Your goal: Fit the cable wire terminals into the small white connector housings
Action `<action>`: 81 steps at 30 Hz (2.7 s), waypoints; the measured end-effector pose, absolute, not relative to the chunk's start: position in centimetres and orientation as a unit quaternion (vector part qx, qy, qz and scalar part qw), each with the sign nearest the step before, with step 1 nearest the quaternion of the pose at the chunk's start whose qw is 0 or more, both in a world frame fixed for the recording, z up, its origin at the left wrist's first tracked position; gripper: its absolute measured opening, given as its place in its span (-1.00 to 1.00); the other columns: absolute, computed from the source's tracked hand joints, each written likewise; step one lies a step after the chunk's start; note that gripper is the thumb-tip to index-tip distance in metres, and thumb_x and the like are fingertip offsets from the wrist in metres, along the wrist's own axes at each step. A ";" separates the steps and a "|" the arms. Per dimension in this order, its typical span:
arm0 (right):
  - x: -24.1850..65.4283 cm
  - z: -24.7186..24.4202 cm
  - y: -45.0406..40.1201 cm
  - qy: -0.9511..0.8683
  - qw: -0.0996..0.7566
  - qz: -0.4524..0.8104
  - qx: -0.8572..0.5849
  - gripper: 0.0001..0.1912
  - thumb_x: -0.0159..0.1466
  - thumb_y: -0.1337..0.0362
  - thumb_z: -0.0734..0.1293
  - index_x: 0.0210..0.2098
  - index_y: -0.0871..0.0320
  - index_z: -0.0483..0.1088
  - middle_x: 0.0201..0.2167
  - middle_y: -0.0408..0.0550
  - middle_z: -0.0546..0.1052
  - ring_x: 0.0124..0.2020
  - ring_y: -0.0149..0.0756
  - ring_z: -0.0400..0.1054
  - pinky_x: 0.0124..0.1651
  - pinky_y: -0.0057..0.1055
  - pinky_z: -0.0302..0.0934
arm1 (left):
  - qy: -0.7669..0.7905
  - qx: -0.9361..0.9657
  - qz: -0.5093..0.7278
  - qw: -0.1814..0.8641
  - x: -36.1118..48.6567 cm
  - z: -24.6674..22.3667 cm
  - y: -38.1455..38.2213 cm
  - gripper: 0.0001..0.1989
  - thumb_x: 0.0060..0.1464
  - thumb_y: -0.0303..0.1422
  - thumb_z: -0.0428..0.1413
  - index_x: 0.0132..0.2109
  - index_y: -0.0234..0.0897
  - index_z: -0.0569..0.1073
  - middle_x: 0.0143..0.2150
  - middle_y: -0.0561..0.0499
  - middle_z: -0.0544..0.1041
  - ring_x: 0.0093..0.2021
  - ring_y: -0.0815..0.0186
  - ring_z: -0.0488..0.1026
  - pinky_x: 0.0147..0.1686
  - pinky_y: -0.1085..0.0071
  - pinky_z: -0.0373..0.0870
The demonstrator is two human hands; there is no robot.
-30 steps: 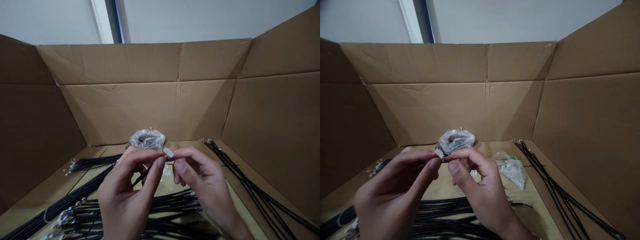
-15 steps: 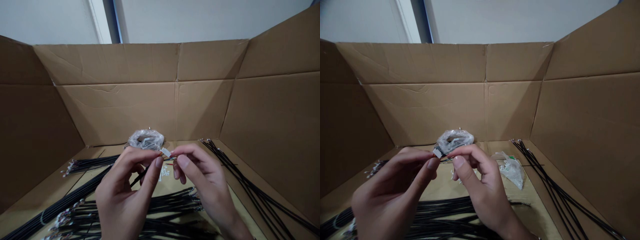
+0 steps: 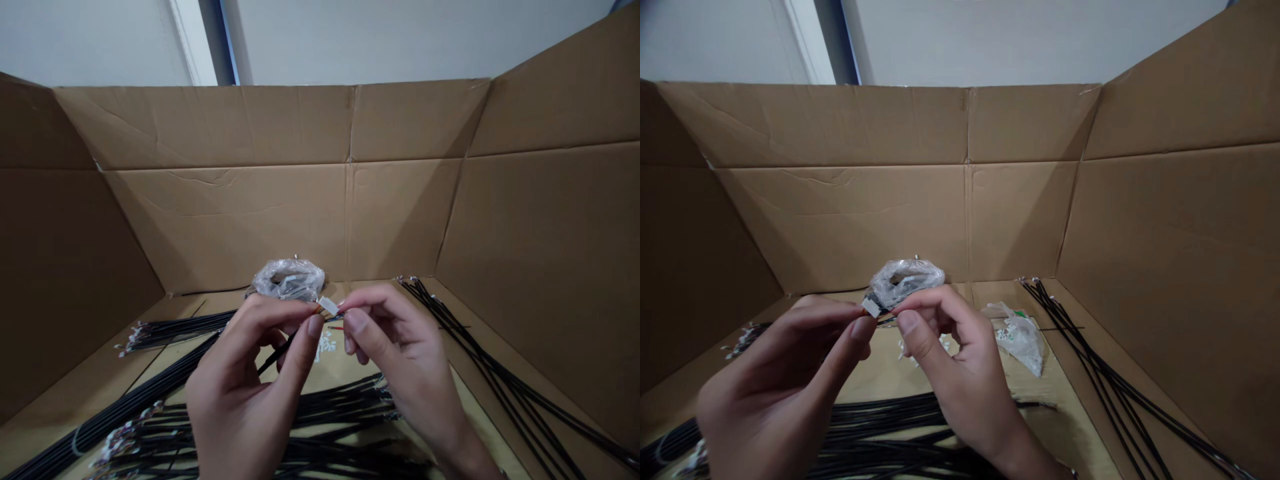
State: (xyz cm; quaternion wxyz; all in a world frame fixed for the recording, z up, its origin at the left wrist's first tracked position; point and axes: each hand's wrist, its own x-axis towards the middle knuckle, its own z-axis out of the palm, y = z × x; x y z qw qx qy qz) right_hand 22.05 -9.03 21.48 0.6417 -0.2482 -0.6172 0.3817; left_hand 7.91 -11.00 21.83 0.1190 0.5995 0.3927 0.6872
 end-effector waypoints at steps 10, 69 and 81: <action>22.2 21.4 -9.0 -0.628 0.626 0.390 -0.248 -0.97 0.36 0.25 0.45 -0.24 0.03 0.56 -0.49 -0.27 0.54 -0.47 -0.49 0.39 -0.40 -0.56 0.28 | 0.391 0.593 0.696 0.104 8.1 22.1 -10.9 -0.82 0.22 -0.47 0.25 -0.22 -0.01 0.63 -0.35 0.18 0.53 -0.41 0.43 0.39 -0.42 0.53 0.41; 22.6 21.4 -7.7 -0.591 0.547 0.539 -0.247 -0.74 0.33 0.15 0.44 -0.43 0.12 0.42 -0.60 -0.23 0.43 -0.53 -0.43 0.27 -0.38 -0.47 0.23 | 0.388 0.647 0.617 0.224 6.5 22.4 -10.4 -0.87 0.22 -0.37 0.27 -0.30 -0.02 0.65 -0.07 0.06 0.54 -0.08 0.33 0.55 -0.26 0.58 0.45; 23.4 21.5 -7.9 -0.609 0.603 0.467 -0.216 -0.87 0.38 0.24 0.43 -0.12 -0.10 0.63 -0.23 -0.20 0.64 -0.21 -0.41 0.48 -0.16 -0.50 0.32 | 0.342 0.640 0.549 0.415 6.3 23.1 -9.9 -0.87 0.13 -0.37 0.33 -0.38 -0.05 0.66 -0.13 0.05 0.61 -0.21 0.36 0.53 -0.25 0.55 0.43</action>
